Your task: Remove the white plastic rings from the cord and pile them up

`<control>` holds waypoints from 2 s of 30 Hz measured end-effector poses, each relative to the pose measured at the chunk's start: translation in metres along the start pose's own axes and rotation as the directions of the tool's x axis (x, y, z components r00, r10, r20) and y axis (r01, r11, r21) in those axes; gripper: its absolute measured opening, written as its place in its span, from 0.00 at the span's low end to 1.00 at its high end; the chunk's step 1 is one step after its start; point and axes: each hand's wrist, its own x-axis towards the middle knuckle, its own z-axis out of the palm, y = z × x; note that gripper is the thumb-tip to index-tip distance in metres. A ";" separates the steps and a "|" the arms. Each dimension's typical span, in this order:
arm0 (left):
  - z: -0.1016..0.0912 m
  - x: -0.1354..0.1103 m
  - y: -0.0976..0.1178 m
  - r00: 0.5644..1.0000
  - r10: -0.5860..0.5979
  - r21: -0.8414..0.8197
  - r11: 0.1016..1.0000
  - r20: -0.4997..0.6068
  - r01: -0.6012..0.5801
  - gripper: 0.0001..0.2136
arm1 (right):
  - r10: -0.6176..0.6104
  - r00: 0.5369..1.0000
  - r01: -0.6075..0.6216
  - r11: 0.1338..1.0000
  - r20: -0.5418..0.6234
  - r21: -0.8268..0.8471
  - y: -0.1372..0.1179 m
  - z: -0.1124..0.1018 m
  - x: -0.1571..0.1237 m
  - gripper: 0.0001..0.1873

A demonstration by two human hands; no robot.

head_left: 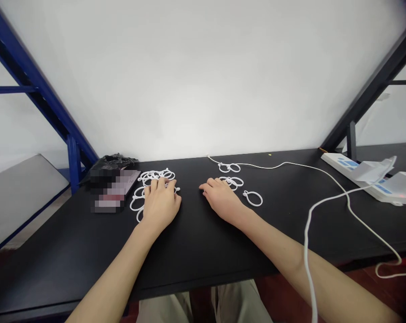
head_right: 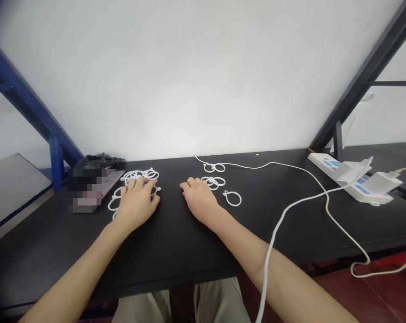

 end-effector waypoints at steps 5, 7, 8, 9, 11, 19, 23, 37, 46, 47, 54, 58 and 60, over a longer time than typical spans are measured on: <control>-0.004 0.001 0.005 0.997 0.077 -0.167 0.983 -0.008 -0.077 0.18 | -0.050 0.996 0.053 0.998 -0.071 0.044 -0.002 -0.005 -0.002 0.14; -0.006 0.001 0.009 0.987 0.162 -0.290 0.944 -0.013 -0.159 0.20 | -0.058 0.986 0.080 0.988 -0.158 0.135 -0.005 -0.010 -0.003 0.15; -0.007 0.000 0.011 0.979 0.203 -0.353 0.915 -0.017 -0.196 0.21 | -0.069 0.978 0.109 0.974 -0.197 0.198 -0.007 -0.012 -0.004 0.14; -0.008 0.000 0.012 0.972 0.236 -0.410 0.884 -0.022 -0.224 0.21 | -0.087 0.969 0.149 0.952 -0.230 0.268 -0.009 -0.015 -0.004 0.14; -0.010 0.000 0.014 0.960 0.278 -0.476 0.841 -0.024 -0.256 0.18 | -0.109 0.956 0.220 0.880 -0.273 0.420 -0.012 -0.017 -0.006 0.11; -0.013 0.003 0.011 0.963 0.230 -0.502 0.821 -0.144 -0.271 0.11 | 0.193 0.950 0.031 0.721 -0.244 0.692 -0.011 -0.018 -0.006 0.09; -0.016 0.005 0.009 0.955 0.180 -0.513 0.812 -0.235 -0.279 0.09 | 0.269 0.963 -0.150 0.480 0.018 0.864 -0.010 -0.020 -0.002 0.16; -0.016 0.000 0.016 0.945 0.321 -0.601 0.742 -0.071 -0.297 0.05 | 0.296 0.949 -0.160 0.164 0.106 0.973 -0.004 -0.020 0.002 0.13; -0.020 0.000 0.019 0.921 0.389 -0.592 0.742 -0.001 -0.314 0.06 | 0.259 0.962 -0.144 0.221 0.085 0.965 -0.003 -0.021 0.002 0.08; -0.020 0.000 0.019 0.919 0.394 -0.587 0.744 0.001 -0.318 0.06 | 0.258 0.963 -0.142 0.229 0.080 0.963 -0.003 -0.021 0.002 0.07; -0.017 -0.001 0.020 0.913 0.404 -0.539 0.782 0.056 -0.313 0.07 | 0.267 0.963 -0.102 0.456 -0.027 0.884 -0.007 -0.018 0.001 0.05; -0.015 -0.001 0.019 0.908 0.413 -0.530 0.787 0.070 -0.317 0.07 | 0.245 0.968 -0.080 0.536 -0.064 0.841 -0.010 -0.017 0.000 0.06; -0.014 -0.001 0.019 0.908 0.413 -0.514 0.797 0.078 -0.318 0.07 | 0.246 0.965 -0.071 0.581 -0.091 0.811 -0.010 -0.016 0.000 0.06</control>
